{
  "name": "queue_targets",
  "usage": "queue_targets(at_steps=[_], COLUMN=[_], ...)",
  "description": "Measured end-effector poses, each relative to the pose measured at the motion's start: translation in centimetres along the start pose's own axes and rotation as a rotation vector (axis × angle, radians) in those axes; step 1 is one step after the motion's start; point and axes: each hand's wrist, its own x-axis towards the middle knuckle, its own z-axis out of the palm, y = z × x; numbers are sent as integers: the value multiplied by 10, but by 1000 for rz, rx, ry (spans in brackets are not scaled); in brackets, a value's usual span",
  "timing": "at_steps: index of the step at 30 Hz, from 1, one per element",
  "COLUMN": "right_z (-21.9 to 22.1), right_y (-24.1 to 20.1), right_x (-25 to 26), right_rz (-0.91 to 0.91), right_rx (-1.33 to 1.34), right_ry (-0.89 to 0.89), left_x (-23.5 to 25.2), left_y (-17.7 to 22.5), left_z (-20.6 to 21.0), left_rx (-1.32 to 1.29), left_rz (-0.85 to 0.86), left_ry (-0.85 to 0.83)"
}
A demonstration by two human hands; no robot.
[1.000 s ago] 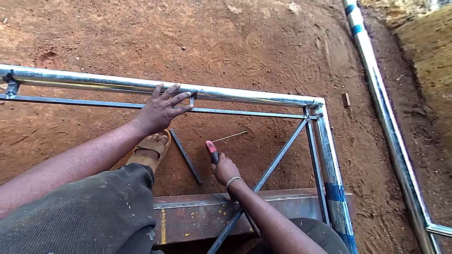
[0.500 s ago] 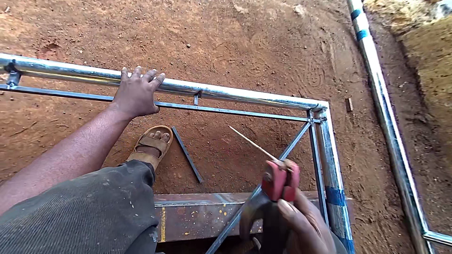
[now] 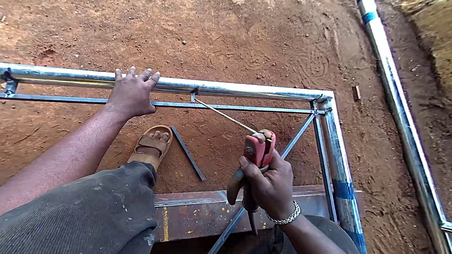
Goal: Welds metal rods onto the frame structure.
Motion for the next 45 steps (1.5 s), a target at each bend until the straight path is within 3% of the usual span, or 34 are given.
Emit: queue_targets(at_steps=[7,32,36,39,42,45], right_z=[19,19,14,2,-13,-12], right_y=[7,6,9,26,35,15], right_x=[12,11,15,29,34,26], right_rz=[-15,19,195,410,212,-12], right_rx=[-88,-124,131,468,245,-124], right_ry=[-28,-49,-40,59,128,43], left_x=[2,3,-2,2,4,3], left_y=[3,3,17,3,1,3], left_z=[-4,-5,-17,-4,-4,-4], left_rx=[14,-38,-70,-55,-44,-34], left_rz=[-17,3,-115,-4,2,-5], left_ry=[-22,-18,-47,-7,-11,-26])
